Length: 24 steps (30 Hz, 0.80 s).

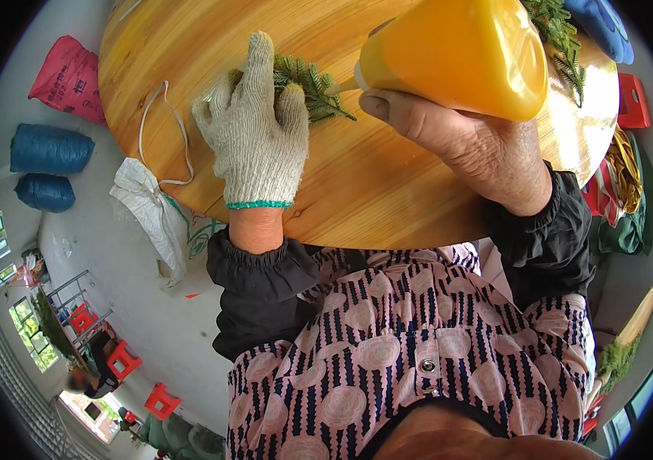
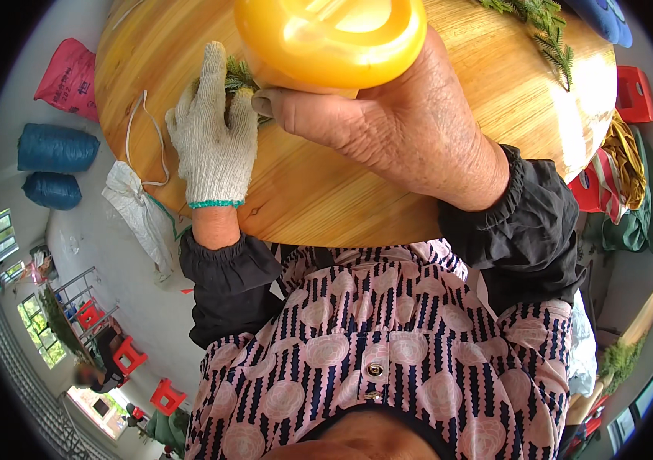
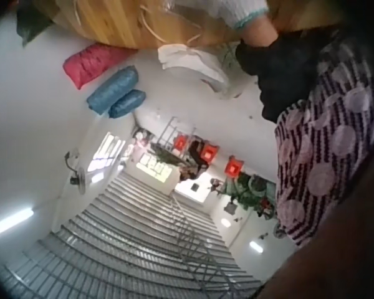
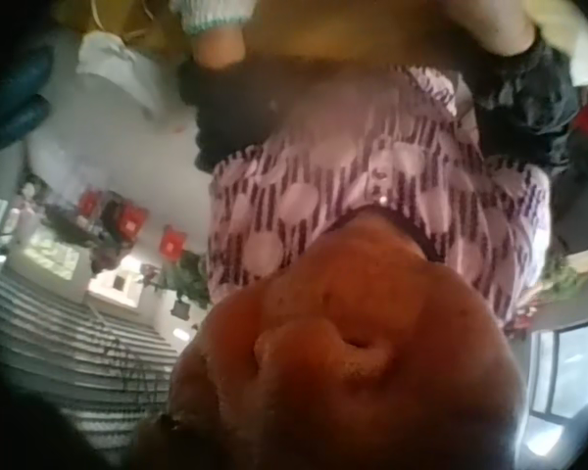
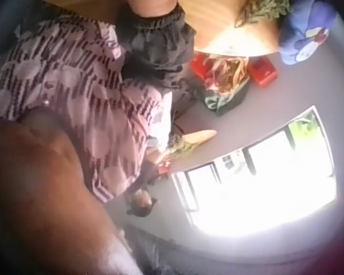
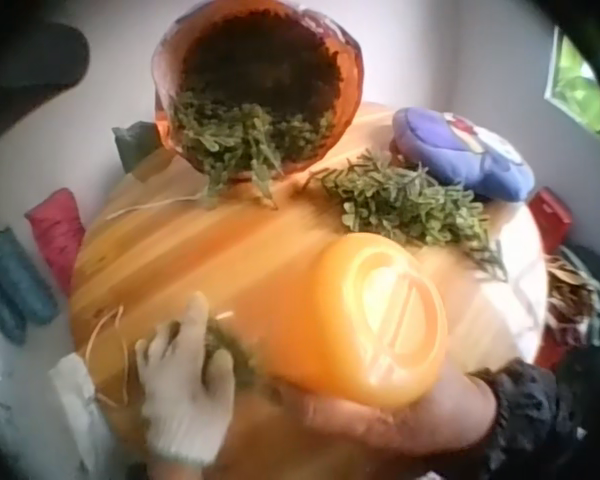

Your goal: Applying glue to plastic leaf components using a squeeze bottle on a workbench.

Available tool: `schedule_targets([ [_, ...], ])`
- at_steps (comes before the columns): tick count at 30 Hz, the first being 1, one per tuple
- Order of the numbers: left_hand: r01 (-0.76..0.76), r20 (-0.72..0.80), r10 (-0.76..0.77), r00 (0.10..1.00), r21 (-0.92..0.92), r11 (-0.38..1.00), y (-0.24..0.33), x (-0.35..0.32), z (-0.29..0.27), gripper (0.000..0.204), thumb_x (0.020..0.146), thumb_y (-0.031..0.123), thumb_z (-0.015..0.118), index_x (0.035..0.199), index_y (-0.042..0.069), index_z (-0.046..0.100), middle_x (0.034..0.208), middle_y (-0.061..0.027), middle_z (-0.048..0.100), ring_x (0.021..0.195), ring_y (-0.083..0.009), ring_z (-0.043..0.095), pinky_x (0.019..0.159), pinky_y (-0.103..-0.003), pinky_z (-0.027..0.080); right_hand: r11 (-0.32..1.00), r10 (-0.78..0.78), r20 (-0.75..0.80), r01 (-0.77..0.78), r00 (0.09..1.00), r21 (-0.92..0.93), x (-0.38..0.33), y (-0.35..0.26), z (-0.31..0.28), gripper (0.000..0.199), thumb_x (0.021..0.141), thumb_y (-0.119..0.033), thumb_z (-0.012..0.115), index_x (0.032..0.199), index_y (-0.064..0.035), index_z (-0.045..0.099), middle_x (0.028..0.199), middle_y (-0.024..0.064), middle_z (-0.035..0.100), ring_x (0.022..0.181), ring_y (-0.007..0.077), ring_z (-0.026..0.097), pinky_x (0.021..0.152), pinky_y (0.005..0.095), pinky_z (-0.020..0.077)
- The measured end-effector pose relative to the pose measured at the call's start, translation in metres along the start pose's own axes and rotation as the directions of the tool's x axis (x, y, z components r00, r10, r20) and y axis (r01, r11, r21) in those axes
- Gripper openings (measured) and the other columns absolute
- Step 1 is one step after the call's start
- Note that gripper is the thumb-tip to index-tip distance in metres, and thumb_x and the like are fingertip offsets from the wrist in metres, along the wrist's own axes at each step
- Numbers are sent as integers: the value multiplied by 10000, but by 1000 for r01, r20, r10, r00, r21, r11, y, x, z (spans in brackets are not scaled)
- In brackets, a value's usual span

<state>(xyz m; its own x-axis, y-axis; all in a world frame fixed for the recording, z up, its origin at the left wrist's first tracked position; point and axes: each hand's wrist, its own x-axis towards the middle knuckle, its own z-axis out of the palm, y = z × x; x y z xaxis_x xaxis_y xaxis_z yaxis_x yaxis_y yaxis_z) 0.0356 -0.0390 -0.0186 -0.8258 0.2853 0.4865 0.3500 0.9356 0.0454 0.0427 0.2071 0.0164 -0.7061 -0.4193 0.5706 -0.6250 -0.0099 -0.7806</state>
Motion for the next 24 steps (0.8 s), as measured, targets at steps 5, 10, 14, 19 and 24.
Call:
schedule_targets([
  [5,7,-8,-8,1000,-49,999,-1,0,0,620,922,220,674,1498,63,507,981,-117,697,1028,-322,572,946,-499,378,997,31,1,-31,1000,64,2,-7,-6,504,910,-49,778,1368,-37,565,1278,99,632,1119,213,632,913,344,537],
  [10,27,5,-27,1000,-83,996,-2,0,1,627,912,220,687,1497,73,516,985,-112,699,1040,-327,573,958,-504,380,999,-4,-59,1,998,-43,6,-19,-2,556,877,-44,816,1373,-26,565,1295,123,639,1150,230,638,942,366,548],
  [14,-5,-22,3,1000,-104,995,-3,0,2,637,895,193,702,1494,75,520,992,-107,702,1049,-332,574,960,-509,382,998,-23,-76,17,997,-67,4,-17,-4,505,864,-47,826,1319,-31,608,1240,133,667,1147,247,646,943,384,553],
  [19,-7,-41,1,999,-147,989,-4,-1,2,642,884,180,713,1491,83,528,1017,-101,710,1066,-338,574,977,-513,382,989,-76,-149,57,986,-133,15,-14,-4,441,848,-51,838,1252,-37,661,1170,145,702,1144,270,656,944,407,558],
  [24,45,3,-45,999,-159,986,-4,-1,1,631,884,191,712,1483,92,542,1042,-100,715,1076,-341,579,987,-515,384,483,-876,-334,622,349,-616,49,7,2,371,837,-54,842,1183,-39,708,1101,154,734,1125,284,673,941,418,564],
])
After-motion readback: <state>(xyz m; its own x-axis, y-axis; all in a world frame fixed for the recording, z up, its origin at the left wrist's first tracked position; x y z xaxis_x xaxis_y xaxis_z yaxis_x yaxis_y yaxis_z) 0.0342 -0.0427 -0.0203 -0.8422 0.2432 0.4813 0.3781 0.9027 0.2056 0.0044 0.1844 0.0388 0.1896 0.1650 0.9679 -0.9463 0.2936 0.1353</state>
